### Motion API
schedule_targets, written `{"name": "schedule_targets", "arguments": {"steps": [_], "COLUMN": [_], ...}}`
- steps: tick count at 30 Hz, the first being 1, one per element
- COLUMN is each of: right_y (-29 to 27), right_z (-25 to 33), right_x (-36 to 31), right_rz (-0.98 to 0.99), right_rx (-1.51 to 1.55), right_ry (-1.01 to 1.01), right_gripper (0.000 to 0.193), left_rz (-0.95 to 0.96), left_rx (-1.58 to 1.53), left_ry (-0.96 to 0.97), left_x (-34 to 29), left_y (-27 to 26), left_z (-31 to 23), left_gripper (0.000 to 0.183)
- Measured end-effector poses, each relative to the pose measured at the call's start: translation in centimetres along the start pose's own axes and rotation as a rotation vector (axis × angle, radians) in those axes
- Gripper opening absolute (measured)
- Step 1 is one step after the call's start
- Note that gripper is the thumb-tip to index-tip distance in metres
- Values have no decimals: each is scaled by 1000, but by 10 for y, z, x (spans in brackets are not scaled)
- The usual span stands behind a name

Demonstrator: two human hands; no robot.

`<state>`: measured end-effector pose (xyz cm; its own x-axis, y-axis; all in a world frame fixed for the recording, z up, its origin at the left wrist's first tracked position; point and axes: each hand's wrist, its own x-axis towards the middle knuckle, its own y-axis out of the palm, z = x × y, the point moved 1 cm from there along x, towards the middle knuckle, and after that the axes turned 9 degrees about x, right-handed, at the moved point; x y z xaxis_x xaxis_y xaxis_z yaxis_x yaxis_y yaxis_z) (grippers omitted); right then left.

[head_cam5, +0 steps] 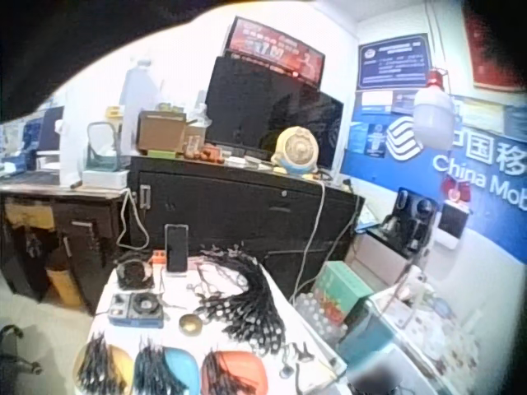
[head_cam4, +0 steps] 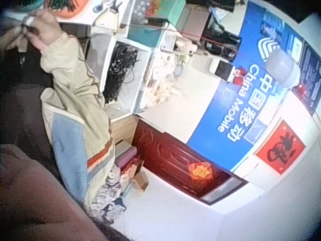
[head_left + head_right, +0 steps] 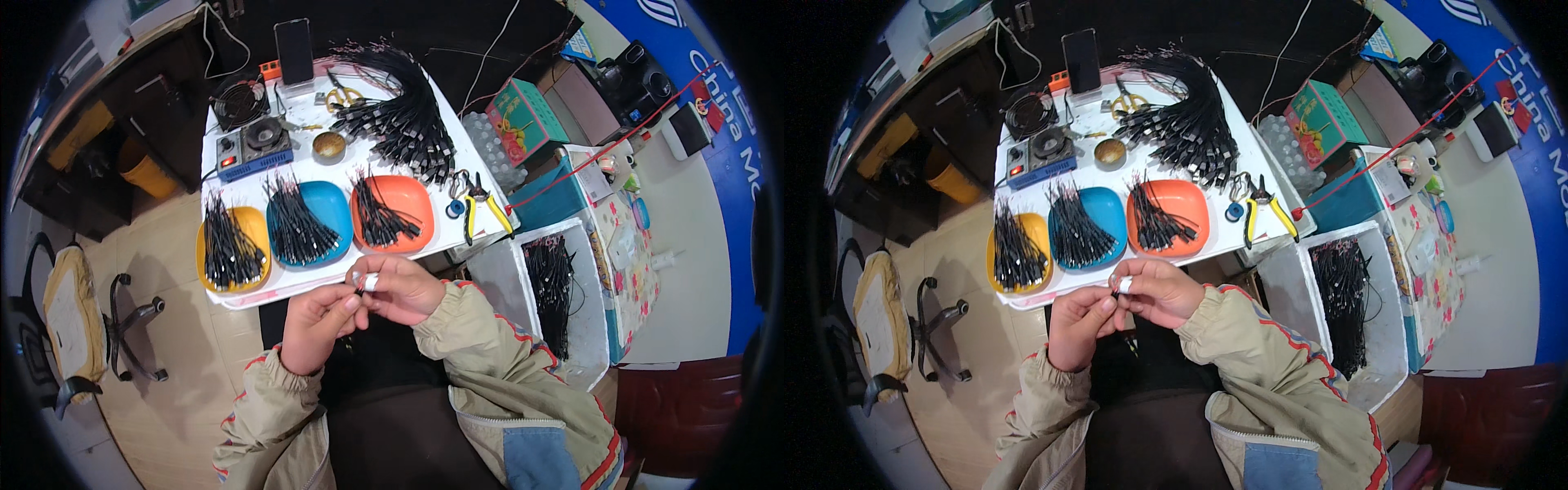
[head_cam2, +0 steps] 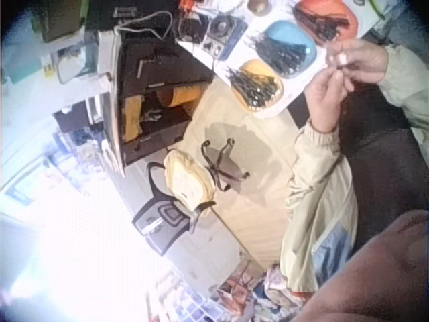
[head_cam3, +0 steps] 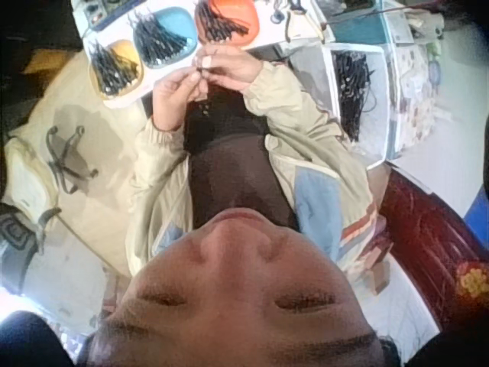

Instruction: The person repeatedly picks small black wire assemblies from trays, inserts a white connector onto the wire ends, and places the finished units into a drawer. The process is repeated continuously throughout the clip.

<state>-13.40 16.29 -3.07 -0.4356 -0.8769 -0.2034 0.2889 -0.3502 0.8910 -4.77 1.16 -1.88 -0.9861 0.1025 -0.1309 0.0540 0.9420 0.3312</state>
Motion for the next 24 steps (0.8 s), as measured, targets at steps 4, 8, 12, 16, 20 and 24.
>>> {"name": "schedule_targets", "arguments": {"steps": [4, 8, 12, 16, 20, 24], "right_y": [-32, -84, -142, -171, -139, -56], "right_z": [43, 188, 285, 299, 302, 244], "right_x": [19, 78, 132, 155, 124, 59], "right_rz": [-89, -864, -1220, -1274, -1131, -603], "right_rx": [-565, -1327, -1915, -2017, -1273, -760], "right_ry": [-42, -604, -400, -413, -268, -499], "right_gripper": [14, 22, 37, 40, 30, 16], "left_rz": [-126, -150, -146, -154, -132, -150], "left_rx": [68, 16, 55, 31, -40, -138], "left_ry": [-33, -56, -49, -20, 17, 93], "left_x": [6, 15, 19, 15, 12, 10], "left_y": [-7, -14, -15, -17, -21, -17], "left_z": [5, 7, 9, 9, 9, 3], "left_gripper": [15, 16, 16, 17, 17, 17]}}
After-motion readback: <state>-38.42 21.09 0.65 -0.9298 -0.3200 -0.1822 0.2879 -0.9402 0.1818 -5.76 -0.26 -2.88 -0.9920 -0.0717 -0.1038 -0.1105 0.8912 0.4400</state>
